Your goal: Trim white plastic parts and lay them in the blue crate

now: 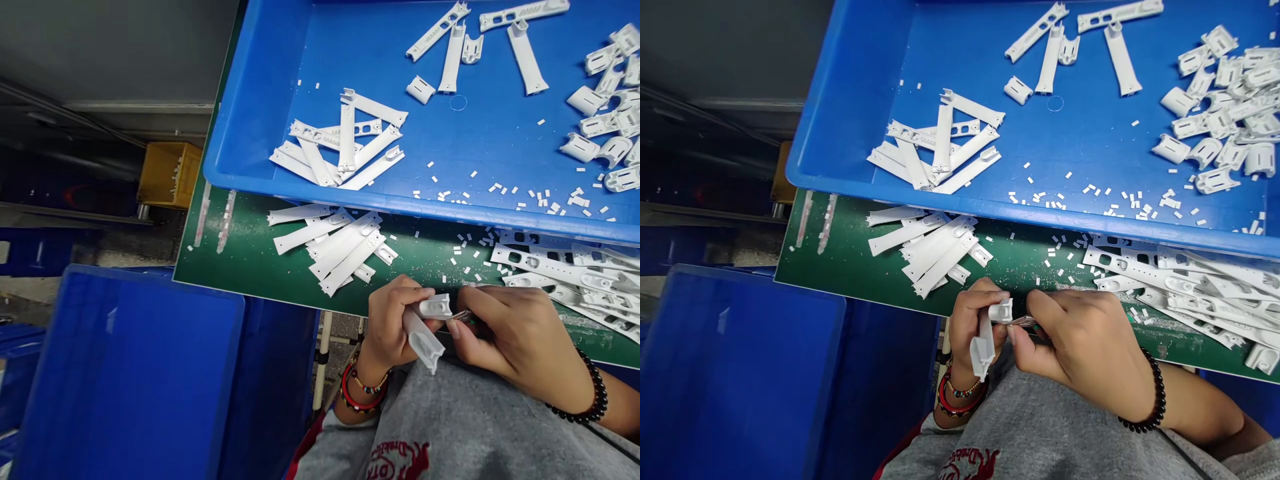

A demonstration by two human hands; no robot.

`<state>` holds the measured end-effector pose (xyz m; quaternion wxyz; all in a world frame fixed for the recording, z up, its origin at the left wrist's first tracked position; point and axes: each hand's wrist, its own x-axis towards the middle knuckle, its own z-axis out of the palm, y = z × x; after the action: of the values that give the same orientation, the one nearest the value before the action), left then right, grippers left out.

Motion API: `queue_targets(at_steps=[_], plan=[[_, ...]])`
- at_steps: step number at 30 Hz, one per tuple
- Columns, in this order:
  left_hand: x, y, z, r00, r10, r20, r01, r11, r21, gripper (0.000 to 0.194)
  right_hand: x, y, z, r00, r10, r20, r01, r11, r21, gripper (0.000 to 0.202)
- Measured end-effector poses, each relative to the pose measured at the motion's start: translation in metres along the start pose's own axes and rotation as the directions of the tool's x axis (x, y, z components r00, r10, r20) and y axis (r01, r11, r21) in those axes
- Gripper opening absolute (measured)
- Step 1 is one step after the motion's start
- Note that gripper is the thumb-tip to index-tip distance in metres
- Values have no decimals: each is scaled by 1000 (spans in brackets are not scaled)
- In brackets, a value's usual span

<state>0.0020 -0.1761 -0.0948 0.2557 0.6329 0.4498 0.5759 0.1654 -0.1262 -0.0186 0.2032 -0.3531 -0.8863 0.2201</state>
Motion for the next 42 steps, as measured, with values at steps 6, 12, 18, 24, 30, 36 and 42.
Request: queue_targets(at_steps=[6, 12, 18, 24, 30, 36, 42], plan=[[2, 0, 0, 1000, 7, 1, -7, 999, 32, 26, 1, 2, 0, 1000, 1, 15, -2, 1000, 13, 38], [2, 3, 1, 1000, -10, -11, 11, 999, 52, 28, 0, 4, 4, 1000, -11, -8, 11, 997, 75, 38], [2, 8, 4, 999, -38, -19, 40, 993, 114, 24, -1, -3, 7, 998, -57, 0, 55, 958, 282, 31], [16, 16, -32, 977, 40, -208, 58, 893, 447, 23, 0, -3, -2, 996, 17, -83, 10, 950, 313, 30], [49, 3, -79, 993, -8, -120, 109, 494, 863, 34, 0, 1, -4, 995, 62, -82, -37, 959, 281, 16], [38, 22, -49, 990, -4, -139, 100, 715, 691, 19, -2, -1, -1, 995, 97, -23, -88, 961, 264, 13], [20, 29, -4, 989, -141, -37, 145, 927, 347, 22, -5, -7, 1, 998, -36, -60, 49, 972, 228, 22]])
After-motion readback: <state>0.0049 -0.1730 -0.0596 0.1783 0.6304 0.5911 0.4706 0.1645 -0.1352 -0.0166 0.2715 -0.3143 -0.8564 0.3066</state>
